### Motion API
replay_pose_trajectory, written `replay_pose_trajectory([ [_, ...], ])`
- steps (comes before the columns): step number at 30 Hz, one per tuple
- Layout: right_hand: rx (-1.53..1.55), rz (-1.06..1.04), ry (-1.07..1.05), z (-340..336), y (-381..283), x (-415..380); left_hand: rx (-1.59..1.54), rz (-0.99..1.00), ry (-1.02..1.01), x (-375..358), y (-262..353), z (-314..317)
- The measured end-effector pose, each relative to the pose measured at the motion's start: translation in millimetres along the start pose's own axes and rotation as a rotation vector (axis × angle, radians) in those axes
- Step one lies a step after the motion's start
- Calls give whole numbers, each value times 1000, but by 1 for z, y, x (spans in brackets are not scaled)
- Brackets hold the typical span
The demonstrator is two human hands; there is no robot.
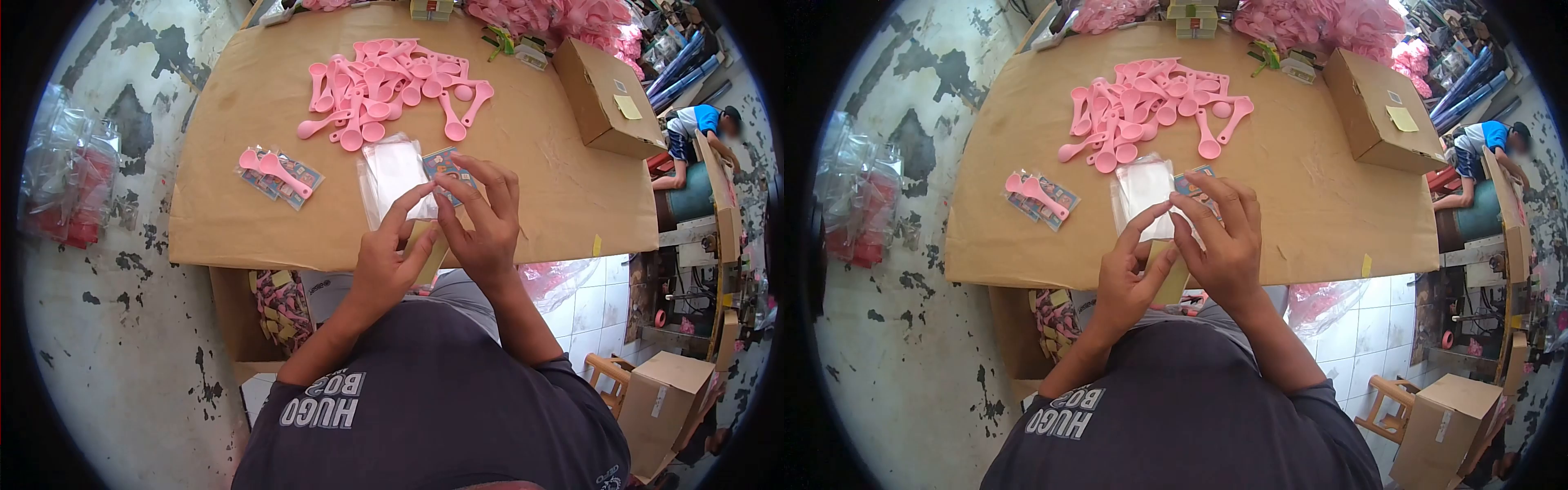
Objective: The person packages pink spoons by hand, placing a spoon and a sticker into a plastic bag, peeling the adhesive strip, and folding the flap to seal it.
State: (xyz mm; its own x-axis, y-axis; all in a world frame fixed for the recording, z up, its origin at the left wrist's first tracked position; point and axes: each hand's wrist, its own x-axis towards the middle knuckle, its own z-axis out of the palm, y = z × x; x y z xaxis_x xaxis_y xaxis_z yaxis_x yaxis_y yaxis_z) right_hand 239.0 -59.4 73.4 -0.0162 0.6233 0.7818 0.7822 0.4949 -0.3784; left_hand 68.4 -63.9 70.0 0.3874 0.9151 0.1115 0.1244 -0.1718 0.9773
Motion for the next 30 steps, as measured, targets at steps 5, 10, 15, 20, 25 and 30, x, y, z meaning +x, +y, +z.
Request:
replay_pose_trajectory([
  [5,-7,11,19,1,3,-6,115,19,-18,0,5,-1],
  [10,-37,-22,-12,-4,10,-6,167,54,-57,-1,1,-1],
  [15,-21,-29,-59,-8,12,0,82,50,-92,-3,6,-2],
  [20,311,372,97,-16,23,7,52,-94,-178,0,11,-17],
  [25,753,603,315,-33,37,16,-229,-137,-144,1,-11,-12],
  [30,142,116,-46,-23,7,10,-257,-58,-45,3,-14,-8],
])
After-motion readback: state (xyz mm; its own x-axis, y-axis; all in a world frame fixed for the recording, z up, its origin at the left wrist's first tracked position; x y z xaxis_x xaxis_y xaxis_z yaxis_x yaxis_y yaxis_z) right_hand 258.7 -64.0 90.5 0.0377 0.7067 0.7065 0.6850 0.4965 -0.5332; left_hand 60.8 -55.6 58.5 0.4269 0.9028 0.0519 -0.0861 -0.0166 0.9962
